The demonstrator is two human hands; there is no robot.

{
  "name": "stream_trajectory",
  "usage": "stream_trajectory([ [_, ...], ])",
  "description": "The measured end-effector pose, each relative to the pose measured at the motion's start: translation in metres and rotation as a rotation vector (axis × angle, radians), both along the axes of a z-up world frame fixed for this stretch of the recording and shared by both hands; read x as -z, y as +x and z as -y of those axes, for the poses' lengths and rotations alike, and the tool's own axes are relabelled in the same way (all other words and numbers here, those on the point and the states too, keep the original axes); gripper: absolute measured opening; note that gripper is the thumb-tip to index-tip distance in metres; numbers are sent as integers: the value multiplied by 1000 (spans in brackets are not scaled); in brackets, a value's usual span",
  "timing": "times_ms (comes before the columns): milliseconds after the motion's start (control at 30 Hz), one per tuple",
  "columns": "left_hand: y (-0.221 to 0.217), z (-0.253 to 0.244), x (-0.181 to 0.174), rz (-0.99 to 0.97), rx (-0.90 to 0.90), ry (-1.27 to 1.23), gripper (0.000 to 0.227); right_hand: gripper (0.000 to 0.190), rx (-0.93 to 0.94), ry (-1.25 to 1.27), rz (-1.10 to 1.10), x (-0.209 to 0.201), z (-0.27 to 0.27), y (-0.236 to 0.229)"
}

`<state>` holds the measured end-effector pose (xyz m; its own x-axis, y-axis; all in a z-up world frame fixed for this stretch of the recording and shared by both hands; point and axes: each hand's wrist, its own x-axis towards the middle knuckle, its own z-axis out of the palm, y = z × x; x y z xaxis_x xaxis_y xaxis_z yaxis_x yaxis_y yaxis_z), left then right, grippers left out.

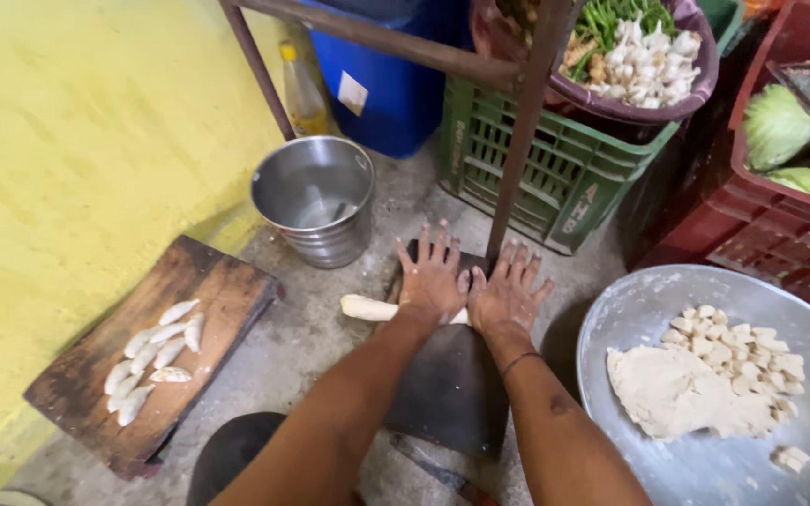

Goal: The person rolls pieces of dough into long cylindrical shapes on a wooden board by hand and then uses a knife to cut the rolled dough into small, uniform pieces.

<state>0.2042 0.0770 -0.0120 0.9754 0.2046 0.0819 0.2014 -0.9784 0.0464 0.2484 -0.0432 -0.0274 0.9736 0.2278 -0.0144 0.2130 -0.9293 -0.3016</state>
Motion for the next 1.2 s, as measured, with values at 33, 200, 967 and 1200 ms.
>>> stream_trajectory([
  [33,-2,-1,0,-4,27,10,65,82,-21,-2,60,0,-3,-1],
  [200,-39,9,15,6,115,12,61,77,-145,-31,232,15,18,-35],
  [967,-198,-3,-15,-135,-52,-248,38,30,-299,49,52,-24,102,-211],
  [1200,-205,-26,6,286,154,-481,22,48,-611,-219,-122,4,130,-244],
])
